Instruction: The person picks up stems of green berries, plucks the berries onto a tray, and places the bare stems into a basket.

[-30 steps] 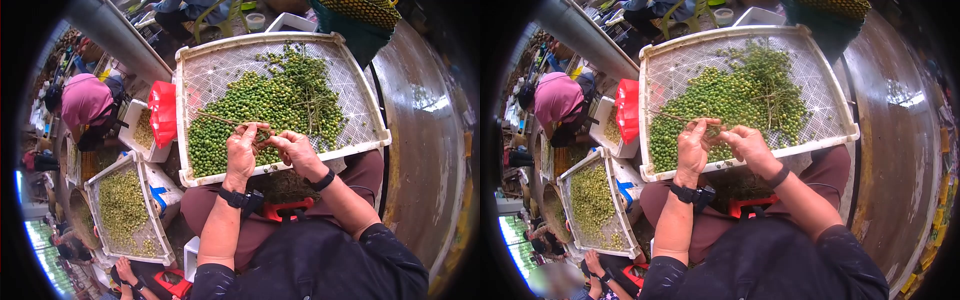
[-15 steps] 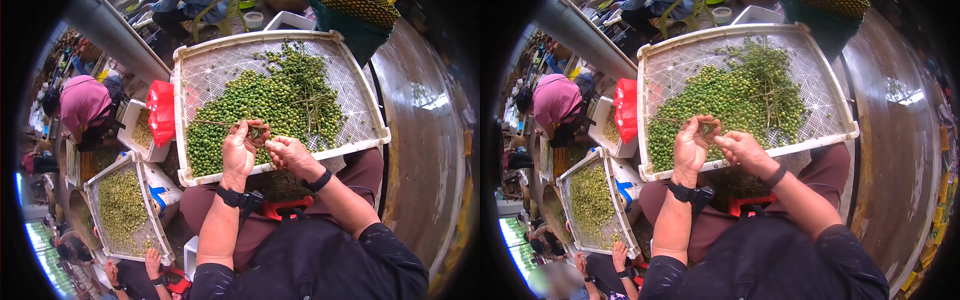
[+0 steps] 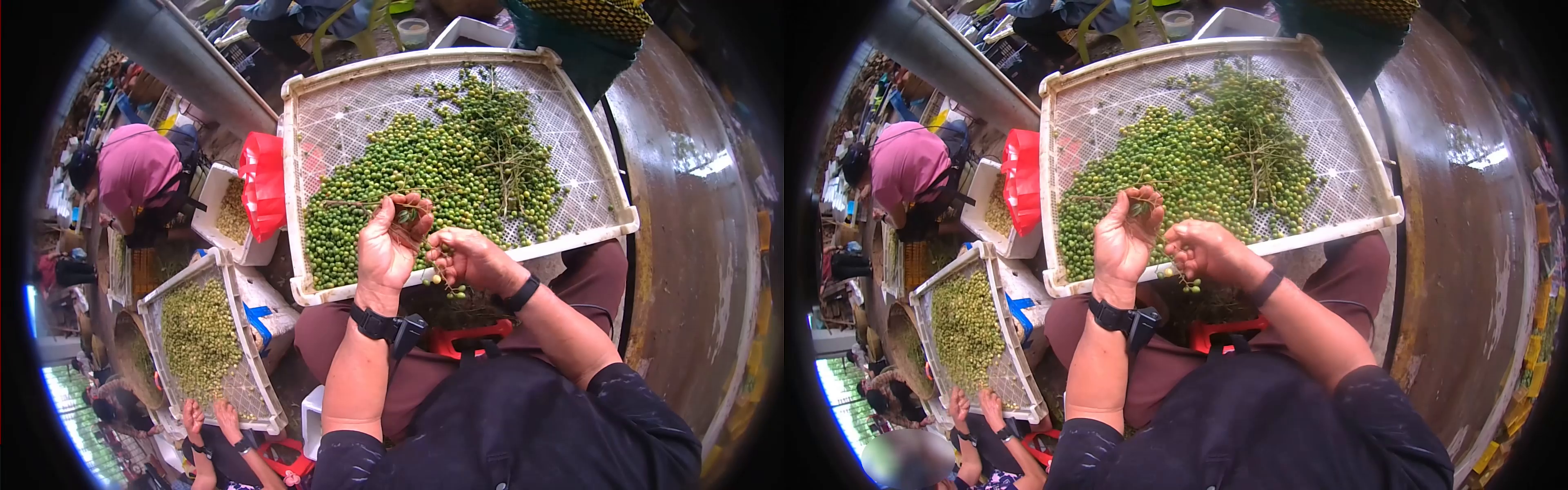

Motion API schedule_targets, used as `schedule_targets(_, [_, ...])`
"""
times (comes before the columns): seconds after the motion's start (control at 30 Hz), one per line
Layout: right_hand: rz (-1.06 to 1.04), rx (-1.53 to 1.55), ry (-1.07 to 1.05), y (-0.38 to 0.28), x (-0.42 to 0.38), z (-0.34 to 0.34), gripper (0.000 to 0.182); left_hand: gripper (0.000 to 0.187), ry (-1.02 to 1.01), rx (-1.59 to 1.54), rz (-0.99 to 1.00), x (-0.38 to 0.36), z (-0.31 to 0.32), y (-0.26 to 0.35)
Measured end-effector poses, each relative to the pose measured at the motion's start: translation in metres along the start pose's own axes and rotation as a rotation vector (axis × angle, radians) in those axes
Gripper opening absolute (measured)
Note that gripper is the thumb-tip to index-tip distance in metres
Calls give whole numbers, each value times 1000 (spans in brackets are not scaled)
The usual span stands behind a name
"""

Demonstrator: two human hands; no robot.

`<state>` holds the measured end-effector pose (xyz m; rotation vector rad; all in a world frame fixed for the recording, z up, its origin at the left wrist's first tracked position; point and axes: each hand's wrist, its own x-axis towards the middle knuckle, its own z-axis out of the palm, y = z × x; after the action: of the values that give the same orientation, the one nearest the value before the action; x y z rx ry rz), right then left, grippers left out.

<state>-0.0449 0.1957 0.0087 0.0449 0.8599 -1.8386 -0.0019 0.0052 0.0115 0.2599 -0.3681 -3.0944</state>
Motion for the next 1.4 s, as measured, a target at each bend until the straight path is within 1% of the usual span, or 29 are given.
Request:
schedule_targets(0.03, [-7,-3,-2,6,2,3,29,24,-7,-5,-6,0,1,0])
schedule_targets(0.13, [-92,-85,-54,12,5,7,29,26,39,72,17,0,2,-3])
schedule_targets(0.17, [-64,-62,-14,12,6,8,26,25,38,68,10,0,2,-2])
schedule_targets(0.27, [-93,-77,-61,4,2,8,25,24,4,-19,-3,0,-4,1])
schedule_targets(0.3, [-97,-33,-29,0,-2,12,20,24,-11,-38,-4,0,-4,2])
schedule_targets(0.4, [-94,95,-48,-3,-6,3,14,25,-9,-40,32,1,-3,7])
schedule_targets(0.43, [-119,124,-6,-3,-7,0,10,26,27,-5,58,1,-2,7])
schedule_targets(0.53, [-182,85,-20,-3,-6,-10,10,27,78,117,142,1,8,11])
schedule_targets(0.57, [-172,71,10,-3,-8,-13,12,26,174,191,198,-1,12,9])
schedule_targets(0.67, [-193,80,35,-5,-15,-15,15,24,202,664,300,-3,22,9])
schedule_targets(0.7, [-188,81,84,-5,-14,-16,17,21,243,870,339,-7,36,3])
schedule_targets(0.73, [-185,137,79,-4,-12,-18,18,18,244,948,326,-11,46,-3])
schedule_targets(0.8, [-180,246,71,-5,-10,-20,18,16,180,1035,247,-12,41,-11])
schedule_targets(0.87, [-161,233,99,-6,-10,-20,23,17,167,1132,138,-13,39,-18])
schedule_targets(0.93, [-145,209,105,-6,-8,-20,26,20,83,1200,93,-14,41,-23])
schedule_targets(0.97, [-141,210,118,-5,-8,-21,27,21,35,1166,70,-15,43,-25])
schedule_targets(1.07, [-135,208,153,-5,-9,-18,28,18,-35,1266,72,-10,26,-32])
schedule_targets(1.1, [-135,202,160,-4,-9,-17,28,12,-22,1254,137,-11,30,-35])
schedule_targets(1.2, [-132,194,135,-2,-7,-17,27,15,-36,1247,173,-11,31,-35])
schedule_targets(1.23, [-129,193,120,-2,-7,-17,27,14,22,1246,160,-11,32,-34])
schedule_targets(1.3, [-193,105,173,-3,-6,-16,23,15,142,1242,131,-11,33,-30])
schedule_targets(1.33, [-223,61,195,-5,-3,-15,21,18,206,1046,69,-8,33,-26])
schedule_targets(1.37, [-259,1,240,-12,0,-18,15,18,188,834,74,-5,29,-20])
schedule_targets(1.4, [-278,8,243,-19,2,-23,13,19,168,622,78,-1,22,-15])
